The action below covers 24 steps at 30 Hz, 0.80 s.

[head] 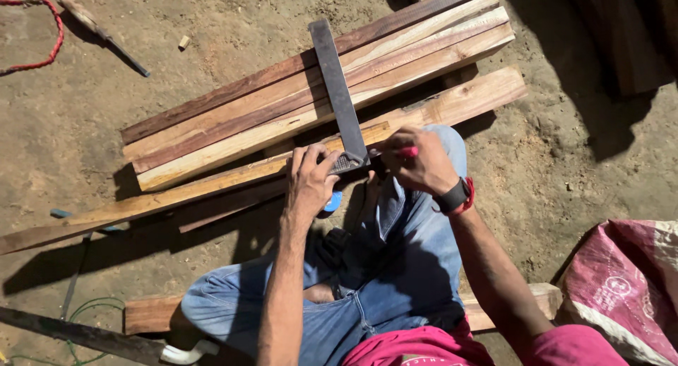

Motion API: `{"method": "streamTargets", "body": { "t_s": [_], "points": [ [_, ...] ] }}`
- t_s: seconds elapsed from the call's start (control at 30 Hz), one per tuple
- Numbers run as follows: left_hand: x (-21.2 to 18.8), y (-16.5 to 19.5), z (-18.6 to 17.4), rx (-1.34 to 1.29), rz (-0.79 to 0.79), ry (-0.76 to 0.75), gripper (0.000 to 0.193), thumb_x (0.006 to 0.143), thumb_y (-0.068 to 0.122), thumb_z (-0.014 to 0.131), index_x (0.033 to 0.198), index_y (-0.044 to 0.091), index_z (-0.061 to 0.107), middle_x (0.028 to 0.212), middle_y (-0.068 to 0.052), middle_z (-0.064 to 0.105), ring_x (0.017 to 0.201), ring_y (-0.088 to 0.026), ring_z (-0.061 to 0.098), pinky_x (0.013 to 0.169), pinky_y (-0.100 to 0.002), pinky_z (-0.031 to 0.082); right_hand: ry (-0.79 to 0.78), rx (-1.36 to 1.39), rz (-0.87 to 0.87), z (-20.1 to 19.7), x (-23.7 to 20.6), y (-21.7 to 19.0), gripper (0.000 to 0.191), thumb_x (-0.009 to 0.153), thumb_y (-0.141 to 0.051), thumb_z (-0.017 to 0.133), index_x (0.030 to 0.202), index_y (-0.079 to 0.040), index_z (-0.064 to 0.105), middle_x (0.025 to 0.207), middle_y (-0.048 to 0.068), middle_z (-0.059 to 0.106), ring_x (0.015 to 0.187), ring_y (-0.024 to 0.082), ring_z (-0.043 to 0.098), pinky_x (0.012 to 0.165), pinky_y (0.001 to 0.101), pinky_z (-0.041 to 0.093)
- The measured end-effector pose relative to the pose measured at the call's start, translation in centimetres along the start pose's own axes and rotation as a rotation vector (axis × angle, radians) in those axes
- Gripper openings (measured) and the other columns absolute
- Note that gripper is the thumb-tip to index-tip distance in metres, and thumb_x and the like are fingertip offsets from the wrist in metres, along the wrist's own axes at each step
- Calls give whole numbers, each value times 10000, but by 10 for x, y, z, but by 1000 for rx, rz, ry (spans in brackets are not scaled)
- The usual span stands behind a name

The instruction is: The person uses a try square and a pink marker to draw straight lines across several wooden planks. They repeatedly position the square on each plank and draw a line, then move to the next plank in the stack.

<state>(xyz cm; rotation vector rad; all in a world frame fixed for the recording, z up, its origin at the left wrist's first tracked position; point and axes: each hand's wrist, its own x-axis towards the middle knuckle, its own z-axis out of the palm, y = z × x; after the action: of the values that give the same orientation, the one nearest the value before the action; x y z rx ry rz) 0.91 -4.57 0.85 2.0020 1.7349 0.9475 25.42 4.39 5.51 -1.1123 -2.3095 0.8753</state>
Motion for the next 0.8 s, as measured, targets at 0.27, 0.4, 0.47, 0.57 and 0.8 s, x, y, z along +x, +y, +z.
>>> {"method": "streamTargets", "body": {
  "t_s": [0.27, 0.4, 0.47, 0.57, 0.8],
  "points": [
    [-2, -4, 5, -21, 6, 2, 507, 678, 11, 848, 1169, 103, 763, 1097, -56, 597, 1050, -295, 534, 926, -426, 483, 30, -5, 30, 11, 32, 10, 150, 836, -191, 774, 933, -82, 737, 879, 86, 742, 769, 237, 724, 697, 372, 582],
    [-3, -6, 5, -43, -13, -4, 461, 701, -35, 771, 1148, 79, 763, 1126, -74, 590, 1097, -312, 539, 949, -431, 485, 47, -12, 17, 12, 42, 3, 145, 872, -153, 759, 946, -37, 716, 874, 125, 720, 735, 272, 697, 660, 383, 545],
    [-2, -6, 5, -12, 27, 15, 420, 700, -32, 750, 1109, 62, 751, 1151, -80, 592, 1129, -325, 538, 975, -436, 484, 34, -12, 37, 11, 45, -1, 144, 887, -158, 762, 933, -31, 710, 853, 122, 721, 718, 264, 702, 641, 366, 546],
    [-1, -5, 3, 0, 44, 17, 417, 697, -24, 748, 1108, 48, 747, 1162, -85, 593, 1137, -333, 533, 977, -447, 476, 23, 47, 126, 11, 49, -6, 153, 896, -159, 752, 972, -30, 717, 799, 115, 719, 674, 229, 706, 610, 345, 547],
    [3, -3, 0, -6, 31, -18, 454, 707, -31, 749, 1157, 27, 730, 1131, -91, 581, 1110, -341, 526, 961, -464, 478, 136, 122, 75, 21, 59, 3, 188, 907, -171, 773, 1034, -37, 732, 826, 112, 728, 680, 200, 706, 633, 323, 552]
  ]
}}
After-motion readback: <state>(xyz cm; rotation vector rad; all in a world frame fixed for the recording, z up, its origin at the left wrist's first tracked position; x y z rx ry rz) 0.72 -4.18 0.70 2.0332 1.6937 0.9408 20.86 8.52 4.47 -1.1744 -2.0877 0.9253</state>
